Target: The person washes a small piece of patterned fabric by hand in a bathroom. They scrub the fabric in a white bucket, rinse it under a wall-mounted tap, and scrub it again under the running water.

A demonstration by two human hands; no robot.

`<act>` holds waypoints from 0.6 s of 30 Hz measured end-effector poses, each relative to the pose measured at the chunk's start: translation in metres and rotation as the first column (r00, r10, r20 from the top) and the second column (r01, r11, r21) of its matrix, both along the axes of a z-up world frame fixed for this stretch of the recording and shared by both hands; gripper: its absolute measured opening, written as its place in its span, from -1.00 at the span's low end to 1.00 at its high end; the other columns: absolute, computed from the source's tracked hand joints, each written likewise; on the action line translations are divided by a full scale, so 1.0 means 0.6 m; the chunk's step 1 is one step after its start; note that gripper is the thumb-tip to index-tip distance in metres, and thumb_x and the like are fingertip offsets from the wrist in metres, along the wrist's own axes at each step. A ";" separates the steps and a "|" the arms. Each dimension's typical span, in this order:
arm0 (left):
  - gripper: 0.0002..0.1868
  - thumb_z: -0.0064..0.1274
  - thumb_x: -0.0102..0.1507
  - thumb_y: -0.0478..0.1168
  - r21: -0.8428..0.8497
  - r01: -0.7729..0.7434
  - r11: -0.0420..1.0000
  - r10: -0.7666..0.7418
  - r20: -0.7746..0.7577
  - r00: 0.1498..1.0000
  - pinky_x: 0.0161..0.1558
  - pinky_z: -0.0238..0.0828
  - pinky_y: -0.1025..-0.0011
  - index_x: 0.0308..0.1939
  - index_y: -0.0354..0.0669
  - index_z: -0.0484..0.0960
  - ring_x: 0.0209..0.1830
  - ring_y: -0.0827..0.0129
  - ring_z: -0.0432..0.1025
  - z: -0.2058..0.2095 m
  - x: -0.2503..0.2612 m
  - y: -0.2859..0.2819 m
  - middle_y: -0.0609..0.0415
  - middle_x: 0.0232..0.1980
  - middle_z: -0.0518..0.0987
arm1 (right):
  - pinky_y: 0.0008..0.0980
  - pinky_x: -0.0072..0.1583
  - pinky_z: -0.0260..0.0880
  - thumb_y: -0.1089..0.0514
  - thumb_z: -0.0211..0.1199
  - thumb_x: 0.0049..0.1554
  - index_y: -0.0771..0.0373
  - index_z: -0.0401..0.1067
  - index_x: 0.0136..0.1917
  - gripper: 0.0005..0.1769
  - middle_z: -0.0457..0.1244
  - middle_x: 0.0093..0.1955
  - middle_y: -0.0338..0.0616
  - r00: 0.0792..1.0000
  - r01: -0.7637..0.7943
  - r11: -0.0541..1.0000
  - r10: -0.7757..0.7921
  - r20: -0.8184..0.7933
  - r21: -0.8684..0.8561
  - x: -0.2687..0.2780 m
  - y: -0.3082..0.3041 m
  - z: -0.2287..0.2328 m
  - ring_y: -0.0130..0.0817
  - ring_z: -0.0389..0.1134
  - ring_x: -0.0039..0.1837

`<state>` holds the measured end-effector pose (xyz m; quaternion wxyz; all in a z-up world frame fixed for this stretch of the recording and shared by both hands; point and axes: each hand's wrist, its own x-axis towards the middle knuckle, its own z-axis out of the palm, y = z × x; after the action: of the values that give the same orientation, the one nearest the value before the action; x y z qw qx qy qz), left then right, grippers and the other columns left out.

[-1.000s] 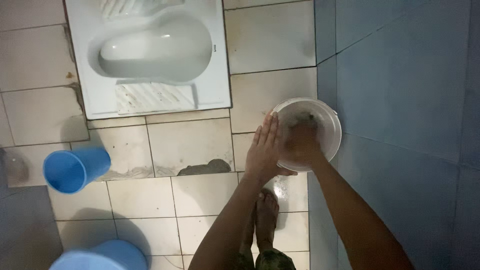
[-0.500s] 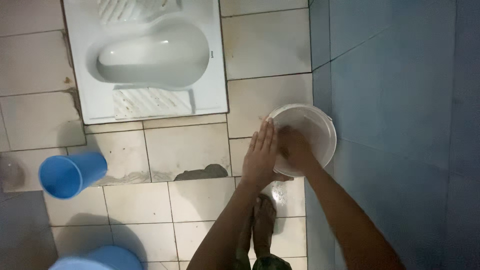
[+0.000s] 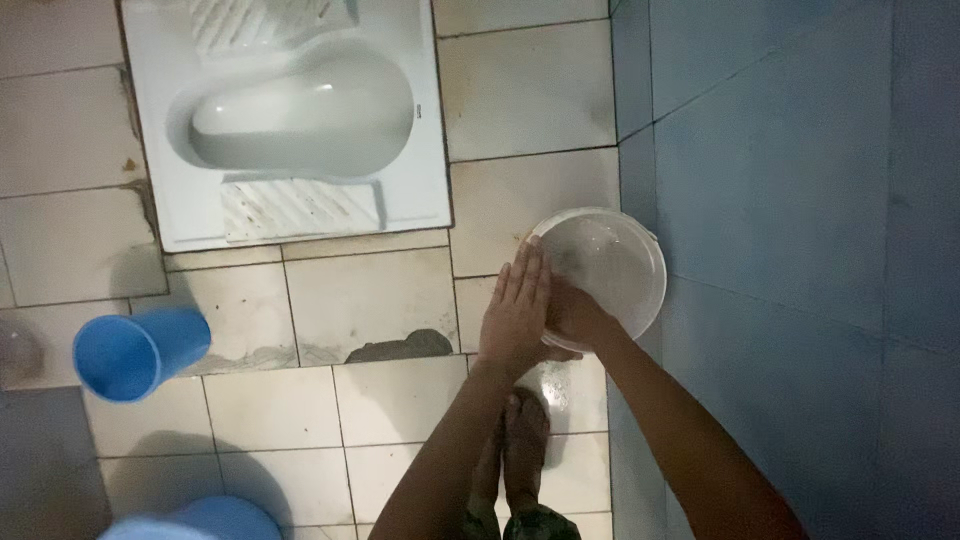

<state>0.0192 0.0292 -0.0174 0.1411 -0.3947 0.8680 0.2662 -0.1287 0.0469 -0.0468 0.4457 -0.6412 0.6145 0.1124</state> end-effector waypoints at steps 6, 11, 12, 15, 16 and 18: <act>0.16 0.08 0.34 0.29 0.185 -0.343 0.921 0.389 -0.391 0.834 0.59 -0.12 -0.11 0.63 -0.40 -0.23 0.69 -0.14 -0.11 0.002 0.016 0.000 -0.26 0.72 -0.22 | -0.14 0.45 0.27 -0.21 0.16 0.15 0.14 0.52 0.24 -0.45 0.41 0.27 -0.04 0.930 0.195 0.943 -0.265 0.254 0.270 -0.019 0.049 -0.077 -0.09 0.42 0.33; -0.12 0.02 0.29 -0.21 0.551 -0.549 0.628 0.768 -0.323 0.554 0.36 0.29 -0.03 0.60 -0.20 -0.12 0.49 -0.23 0.18 -0.036 -0.002 0.005 -0.36 0.59 0.06 | 0.04 0.32 0.30 -0.19 -0.02 0.27 0.23 0.44 0.23 -0.48 0.35 0.19 0.12 0.993 0.114 0.952 -0.115 -0.013 0.286 -0.029 0.083 -0.137 0.09 0.38 0.22; -0.08 0.08 0.24 -0.26 0.573 -0.566 0.593 0.789 -0.275 0.549 0.35 0.26 -0.06 0.58 -0.19 -0.10 0.45 -0.22 0.25 -0.042 -0.008 0.006 -0.34 0.53 0.21 | 0.05 0.29 0.35 -0.17 -0.02 0.28 0.28 0.48 0.16 -0.48 0.38 0.13 0.14 0.997 0.082 0.957 -0.083 -0.007 0.278 -0.032 0.096 -0.156 0.08 0.43 0.17; -0.26 0.02 0.26 -0.31 0.624 -0.572 0.532 0.843 -0.327 0.427 0.23 0.46 -0.03 0.50 -0.10 0.11 0.28 -0.20 0.47 -0.044 0.000 0.024 -0.29 0.26 0.56 | 0.07 0.21 0.40 -0.04 0.08 0.24 0.32 0.56 0.00 -0.60 0.40 0.08 0.17 0.996 -0.028 0.975 0.046 -0.076 0.218 -0.044 0.122 -0.203 0.10 0.43 0.11; -0.32 -0.05 0.32 -0.29 0.643 -0.611 0.461 0.880 -0.241 0.410 0.21 0.50 0.01 0.50 -0.08 0.09 0.24 -0.19 0.49 -0.046 0.007 0.026 -0.28 0.25 0.56 | 0.06 0.20 0.41 0.01 0.11 0.21 0.32 0.57 -0.01 -0.64 0.40 0.07 0.16 0.995 -0.042 0.978 0.061 -0.084 0.206 -0.045 0.128 -0.208 0.09 0.43 0.10; -0.44 -0.19 0.44 -0.24 0.655 -0.694 0.299 0.937 -0.062 0.345 0.16 0.57 0.08 0.51 -0.04 0.05 0.14 -0.15 0.54 -0.055 0.035 0.031 -0.26 0.23 0.56 | 0.03 0.18 0.42 0.11 0.15 0.16 0.31 0.57 -0.02 -0.72 0.40 0.04 0.15 0.990 -0.092 0.979 0.110 -0.093 0.181 -0.031 0.128 -0.209 0.06 0.43 0.08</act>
<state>0.0403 0.0478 -0.0505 -0.1188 -0.6649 0.4236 0.6037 -0.1471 0.1239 -0.1721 0.4623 -0.6231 0.5907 0.2217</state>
